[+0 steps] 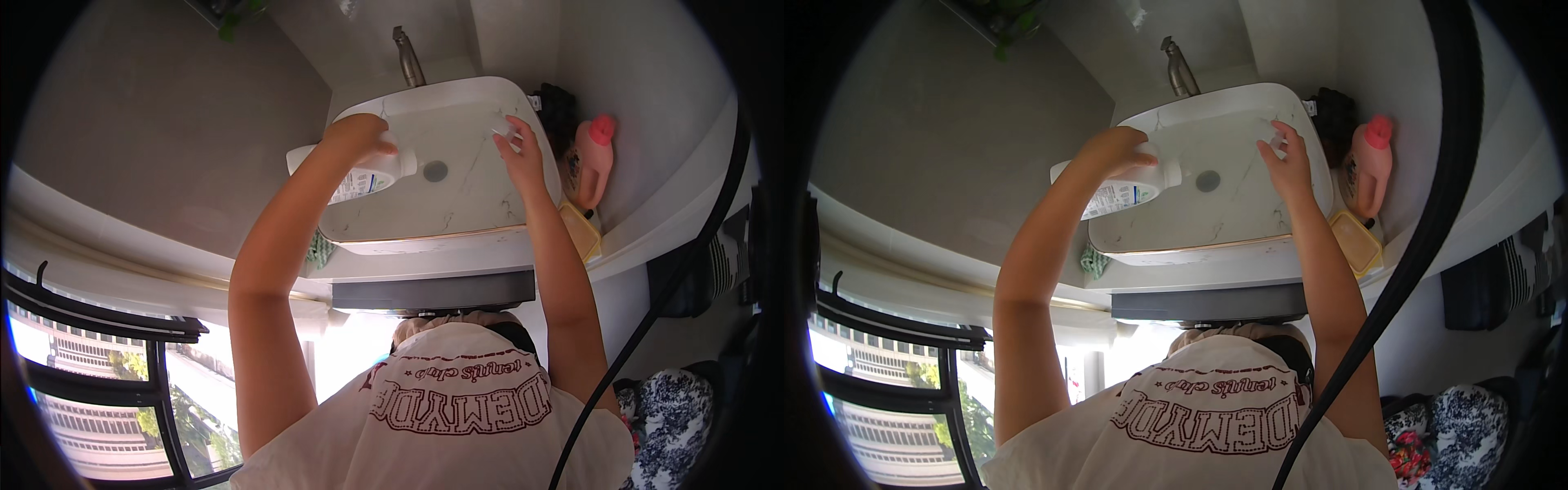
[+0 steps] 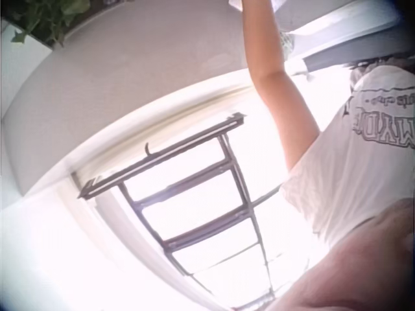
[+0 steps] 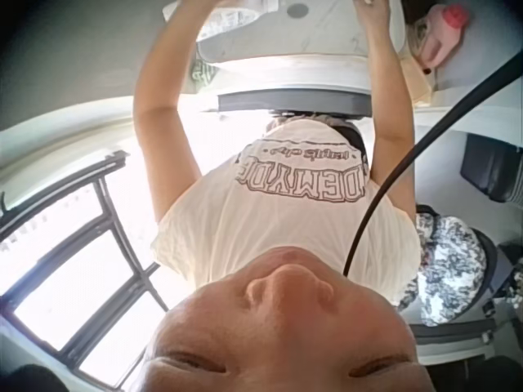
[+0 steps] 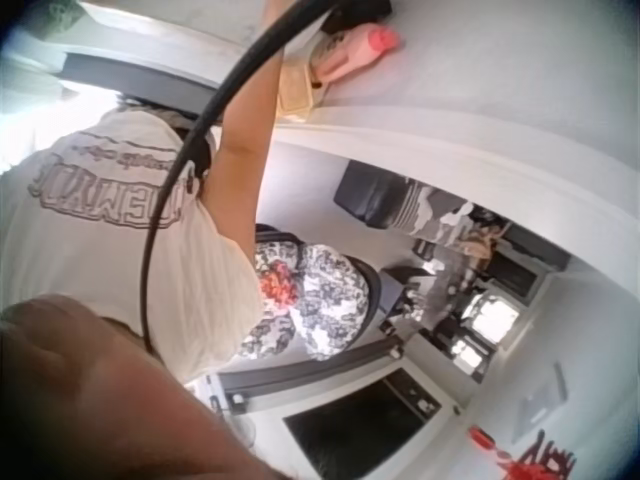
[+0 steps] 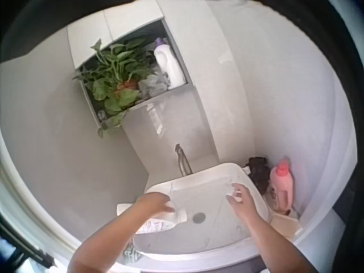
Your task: The person stands at a bathroom sink and pours liquid detergent from a white bottle and a pink bottle into the basin. They then pick up a red floral garment and wash it by hand, scrubbing and wringing the fabric in the soapy water.
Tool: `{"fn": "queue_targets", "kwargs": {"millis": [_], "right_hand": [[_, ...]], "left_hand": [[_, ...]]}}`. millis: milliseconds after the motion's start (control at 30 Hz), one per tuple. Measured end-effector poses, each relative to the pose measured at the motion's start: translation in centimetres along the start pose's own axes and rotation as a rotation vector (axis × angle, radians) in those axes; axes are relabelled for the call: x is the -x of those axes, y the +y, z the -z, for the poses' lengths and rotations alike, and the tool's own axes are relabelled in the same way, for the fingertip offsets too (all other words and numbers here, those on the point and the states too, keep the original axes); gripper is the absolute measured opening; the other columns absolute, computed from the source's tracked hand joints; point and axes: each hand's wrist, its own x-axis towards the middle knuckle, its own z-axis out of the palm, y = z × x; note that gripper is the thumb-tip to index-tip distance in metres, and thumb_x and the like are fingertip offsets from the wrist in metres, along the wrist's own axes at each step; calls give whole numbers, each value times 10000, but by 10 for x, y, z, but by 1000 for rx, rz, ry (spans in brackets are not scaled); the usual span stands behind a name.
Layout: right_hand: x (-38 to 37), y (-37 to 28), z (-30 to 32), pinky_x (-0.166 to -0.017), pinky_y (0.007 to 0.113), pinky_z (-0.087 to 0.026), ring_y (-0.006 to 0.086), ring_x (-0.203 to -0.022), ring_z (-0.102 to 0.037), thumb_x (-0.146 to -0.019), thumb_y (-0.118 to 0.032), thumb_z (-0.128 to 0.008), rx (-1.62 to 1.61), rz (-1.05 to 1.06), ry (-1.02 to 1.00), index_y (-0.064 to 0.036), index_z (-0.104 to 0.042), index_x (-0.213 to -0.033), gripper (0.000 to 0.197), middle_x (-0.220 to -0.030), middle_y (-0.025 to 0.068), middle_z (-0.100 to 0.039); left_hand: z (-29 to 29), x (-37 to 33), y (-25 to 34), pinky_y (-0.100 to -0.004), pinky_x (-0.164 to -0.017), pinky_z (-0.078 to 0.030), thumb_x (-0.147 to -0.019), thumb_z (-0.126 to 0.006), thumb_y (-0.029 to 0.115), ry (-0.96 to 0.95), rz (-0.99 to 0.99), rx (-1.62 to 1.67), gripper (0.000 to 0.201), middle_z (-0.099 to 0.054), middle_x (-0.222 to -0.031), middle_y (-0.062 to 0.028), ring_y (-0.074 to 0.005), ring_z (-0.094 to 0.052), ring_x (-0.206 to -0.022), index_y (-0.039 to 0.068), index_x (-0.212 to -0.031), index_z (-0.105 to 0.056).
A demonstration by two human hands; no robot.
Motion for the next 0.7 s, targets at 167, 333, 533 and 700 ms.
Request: {"fn": "queue_targets", "kwargs": {"millis": [167,333,533,700], "right_hand": [[-1,5,-1,-782,322,-466,230,-1017,-526,-812,-227,-678,-10,36,5,-154,-511,-1222,448,-1135,121,-468],[1,4,-1,-786,324,-465,230,-1010,-526,-811,-224,-677,16,74,17,-151,-513,-1218,445,-1130,123,-473],[1,-1,-1,-777,317,-465,226,-1008,-521,-817,-227,-670,19,61,2,-139,-511,-1220,442,-1133,119,-474],[1,0,1,-790,308,-460,222,-1015,-516,-819,-230,-666,49,55,-1,-128,-505,-1224,448,-1129,119,-477]], "left_hand": [[5,-6,17,-393,-735,-496,-701,-687,377,-66,-33,-147,391,-663,-896,-89,-278,-631,-880,100,-976,-678],[11,-11,35,-391,-721,-501,-680,-730,335,-159,-13,-240,365,-672,-927,-89,-286,-637,-892,95,-952,-687],[13,-14,44,-390,-720,-500,-691,-731,299,-215,38,-338,335,-670,-921,-96,-281,-636,-898,83,-943,-682],[22,7,68,-375,-703,-506,-731,-717,279,-199,57,-488,286,-675,-912,-103,-278,-643,-888,76,-930,-688]]}}
